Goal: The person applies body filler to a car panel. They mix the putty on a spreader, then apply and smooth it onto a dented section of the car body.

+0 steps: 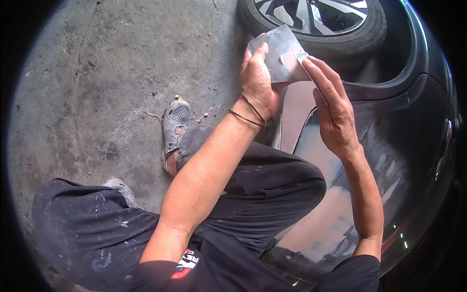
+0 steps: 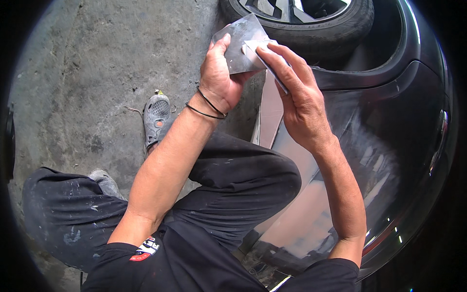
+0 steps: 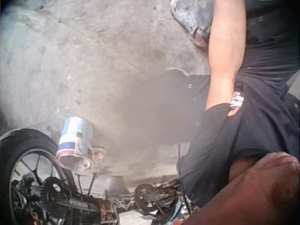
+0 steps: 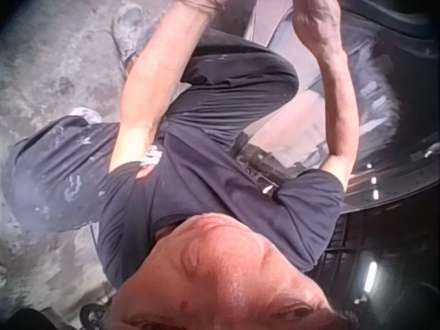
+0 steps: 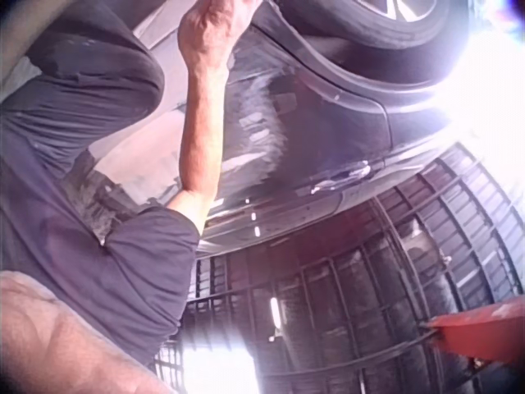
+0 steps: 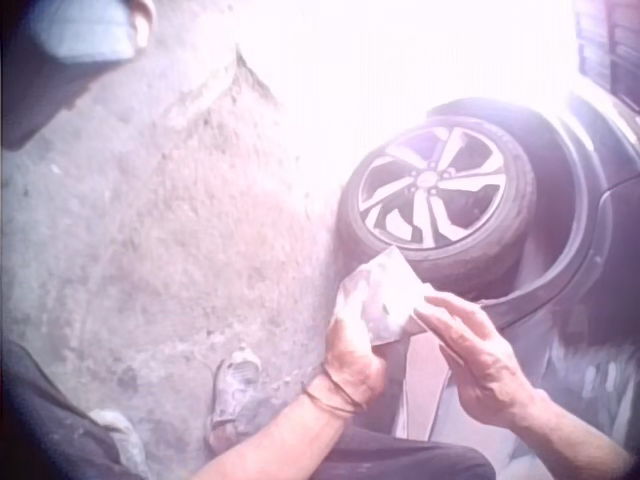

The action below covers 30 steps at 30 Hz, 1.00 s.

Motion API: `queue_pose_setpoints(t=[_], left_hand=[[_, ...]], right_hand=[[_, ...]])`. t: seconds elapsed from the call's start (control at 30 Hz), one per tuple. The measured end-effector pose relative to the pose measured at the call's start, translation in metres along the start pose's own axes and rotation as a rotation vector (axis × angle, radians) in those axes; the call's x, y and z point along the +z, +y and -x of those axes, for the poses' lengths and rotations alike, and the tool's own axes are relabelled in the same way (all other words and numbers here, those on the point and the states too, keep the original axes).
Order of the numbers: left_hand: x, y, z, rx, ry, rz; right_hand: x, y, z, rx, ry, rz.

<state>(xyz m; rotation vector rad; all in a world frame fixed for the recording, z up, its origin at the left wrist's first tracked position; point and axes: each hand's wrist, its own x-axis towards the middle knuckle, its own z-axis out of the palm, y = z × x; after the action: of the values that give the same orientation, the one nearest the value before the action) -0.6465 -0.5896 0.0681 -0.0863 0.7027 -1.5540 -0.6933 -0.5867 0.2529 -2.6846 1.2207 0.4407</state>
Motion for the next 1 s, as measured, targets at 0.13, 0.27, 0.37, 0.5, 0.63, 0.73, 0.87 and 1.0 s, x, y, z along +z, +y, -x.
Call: queue_pose_setpoints(t=[0.13, 0.27, 0.37, 0.5, 0.63, 0.73, 0.87, 1.0], left_hand=[[0.003, 0.000, 0.004, 0.002, 0.038, 0.022], [-0.011, 0.021, -0.003, -0.004, 0.042, -0.050], [-0.034, 0.029, -0.020, 0.133, -0.098, -0.322], [-0.042, 0.033, -0.022, 0.181, -0.022, -0.361], [-0.059, 0.036, -0.026, 0.145, 0.008, -0.360], [-0.067, 0.030, -0.022, 0.129, 0.030, -0.388], [-0.064, 0.027, -0.014, 0.111, 0.066, -0.417], [-0.069, 0.031, -0.017, 0.107, 0.044, -0.428]], right_hand=[[-0.019, 0.018, 0.016, -0.013, -0.061, 0.199], [-0.044, 0.038, 0.034, -0.004, -0.150, 0.684], [-0.048, 0.041, 0.034, 0.006, -0.111, 0.838], [-0.029, 0.048, 0.047, -0.159, -0.291, 0.940], [0.002, 0.076, 0.098, -0.287, -0.524, 0.908], [0.028, 0.086, 0.113, -0.381, -0.678, 0.890], [0.049, 0.102, 0.113, -0.335, -0.763, 0.851], [0.052, 0.117, 0.103, -0.314, -0.804, 0.836]])
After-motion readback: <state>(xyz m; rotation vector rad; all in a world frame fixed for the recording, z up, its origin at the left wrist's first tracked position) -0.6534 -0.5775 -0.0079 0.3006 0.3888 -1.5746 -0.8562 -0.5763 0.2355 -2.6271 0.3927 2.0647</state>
